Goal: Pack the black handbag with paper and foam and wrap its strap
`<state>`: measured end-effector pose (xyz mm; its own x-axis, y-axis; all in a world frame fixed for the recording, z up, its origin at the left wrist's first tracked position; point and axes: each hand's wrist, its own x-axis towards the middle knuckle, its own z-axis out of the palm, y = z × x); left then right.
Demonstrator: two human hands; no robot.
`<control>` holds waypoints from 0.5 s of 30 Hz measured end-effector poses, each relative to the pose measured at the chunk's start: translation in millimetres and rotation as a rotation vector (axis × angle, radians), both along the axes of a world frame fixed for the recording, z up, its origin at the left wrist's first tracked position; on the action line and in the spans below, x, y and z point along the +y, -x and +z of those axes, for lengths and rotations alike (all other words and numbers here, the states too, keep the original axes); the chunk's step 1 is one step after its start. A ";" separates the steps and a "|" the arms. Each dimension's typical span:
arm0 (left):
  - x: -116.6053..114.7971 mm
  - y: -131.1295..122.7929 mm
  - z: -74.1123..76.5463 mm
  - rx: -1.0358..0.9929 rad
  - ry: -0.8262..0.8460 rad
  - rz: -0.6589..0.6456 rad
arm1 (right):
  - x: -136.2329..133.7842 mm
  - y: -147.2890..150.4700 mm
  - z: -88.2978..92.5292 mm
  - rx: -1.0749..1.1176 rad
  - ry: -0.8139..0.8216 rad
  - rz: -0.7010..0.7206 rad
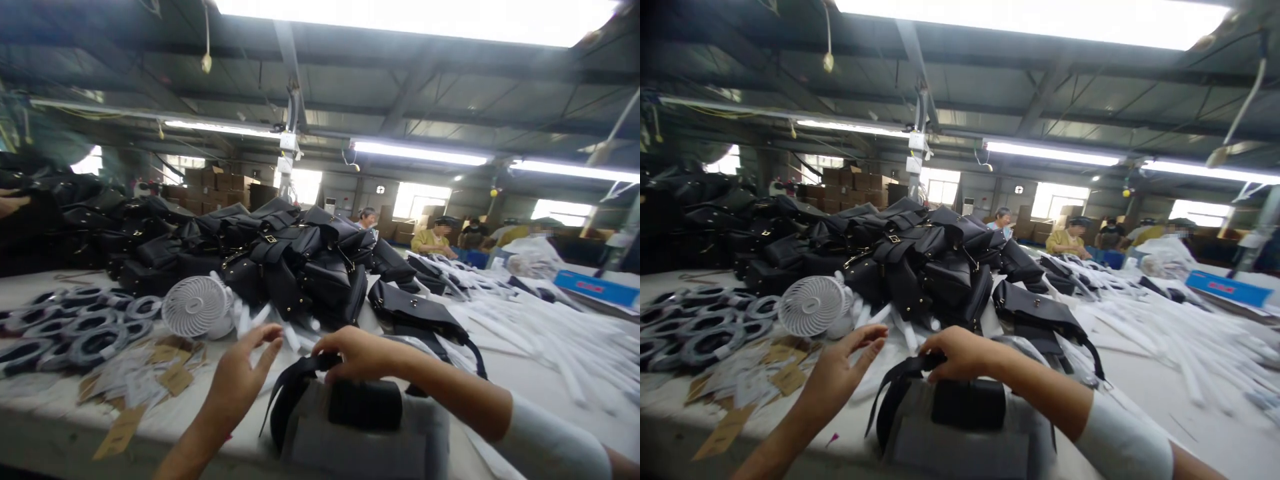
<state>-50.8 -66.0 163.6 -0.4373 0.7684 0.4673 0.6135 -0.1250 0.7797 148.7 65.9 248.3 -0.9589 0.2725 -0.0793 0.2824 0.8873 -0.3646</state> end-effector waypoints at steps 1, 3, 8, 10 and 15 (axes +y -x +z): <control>1.9 -7.1 1.5 0.064 0.026 -0.044 | 1.1 -2.5 1.0 0.004 -0.035 0.009; 7.3 -21.4 6.5 0.155 0.101 -0.156 | 2.5 -5.7 0.6 0.054 -0.097 0.025; 21.5 -36.6 8.7 0.217 0.147 -0.229 | 2.9 -12.0 -4.4 0.135 -0.205 0.004; 22.2 -35.1 6.5 0.213 0.145 -0.242 | 3.0 -14.4 -6.3 0.127 -0.216 -0.011; 16.2 -28.5 11.7 0.136 0.120 -0.332 | 3.0 -18.0 -9.7 0.168 -0.201 -0.007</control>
<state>-22.3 -49.9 175.3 -0.0958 0.9105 0.4022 0.6536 -0.2471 0.7153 166.7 68.9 238.5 -0.9522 0.2732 0.1370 0.2389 0.9449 -0.2238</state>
